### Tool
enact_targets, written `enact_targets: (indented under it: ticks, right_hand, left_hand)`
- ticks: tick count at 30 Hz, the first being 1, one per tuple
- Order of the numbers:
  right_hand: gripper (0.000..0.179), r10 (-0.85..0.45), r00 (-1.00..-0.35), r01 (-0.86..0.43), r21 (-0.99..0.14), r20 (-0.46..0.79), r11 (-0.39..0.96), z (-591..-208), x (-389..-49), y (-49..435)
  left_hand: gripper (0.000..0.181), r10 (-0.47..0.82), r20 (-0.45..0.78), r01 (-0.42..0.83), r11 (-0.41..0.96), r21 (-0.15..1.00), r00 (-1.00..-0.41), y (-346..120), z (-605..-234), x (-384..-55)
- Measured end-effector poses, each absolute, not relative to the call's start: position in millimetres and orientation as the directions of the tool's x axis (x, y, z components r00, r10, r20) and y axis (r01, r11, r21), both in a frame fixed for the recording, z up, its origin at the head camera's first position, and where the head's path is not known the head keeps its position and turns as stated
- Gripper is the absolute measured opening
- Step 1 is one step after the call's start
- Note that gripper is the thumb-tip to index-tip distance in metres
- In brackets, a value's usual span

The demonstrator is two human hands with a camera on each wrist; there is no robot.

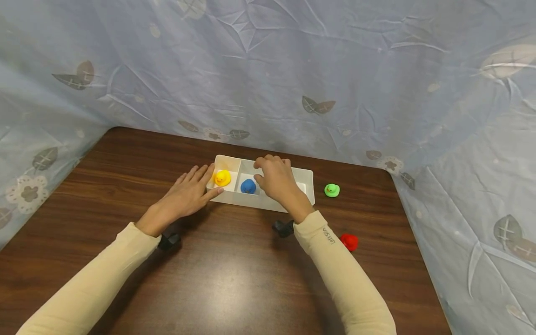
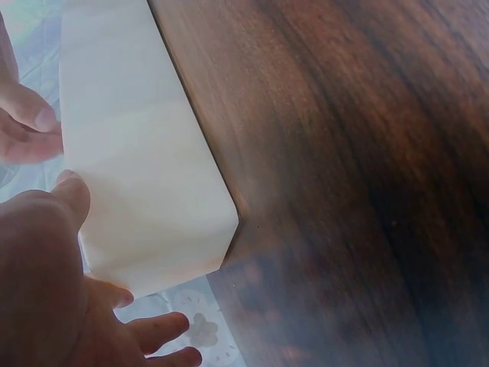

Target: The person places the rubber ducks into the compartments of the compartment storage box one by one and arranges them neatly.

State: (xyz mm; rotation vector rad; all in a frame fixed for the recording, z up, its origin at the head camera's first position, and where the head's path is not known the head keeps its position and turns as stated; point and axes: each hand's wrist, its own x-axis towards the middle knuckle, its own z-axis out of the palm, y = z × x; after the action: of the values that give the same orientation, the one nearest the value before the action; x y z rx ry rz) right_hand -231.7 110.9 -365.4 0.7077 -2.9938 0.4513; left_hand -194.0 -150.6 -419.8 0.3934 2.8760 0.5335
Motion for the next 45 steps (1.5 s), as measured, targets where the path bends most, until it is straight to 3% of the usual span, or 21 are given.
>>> enact_targets:
  ticks: [23, 45]
  right_hand:
    - [0.037, -0.261, -0.959, -0.282, -0.453, 0.110, 0.846, -354, -224, 185]
    - [0.038, -0.189, -0.976, -0.217, -0.450, 0.109, 0.866, -357, -219, 228]
  left_hand:
    - [0.089, 0.285, -0.140, 0.214, 0.900, 0.378, -0.948, -151, -422, -194]
    - [0.089, 0.295, -0.151, 0.224, 0.904, 0.365, -0.943, -149, -420, -195]
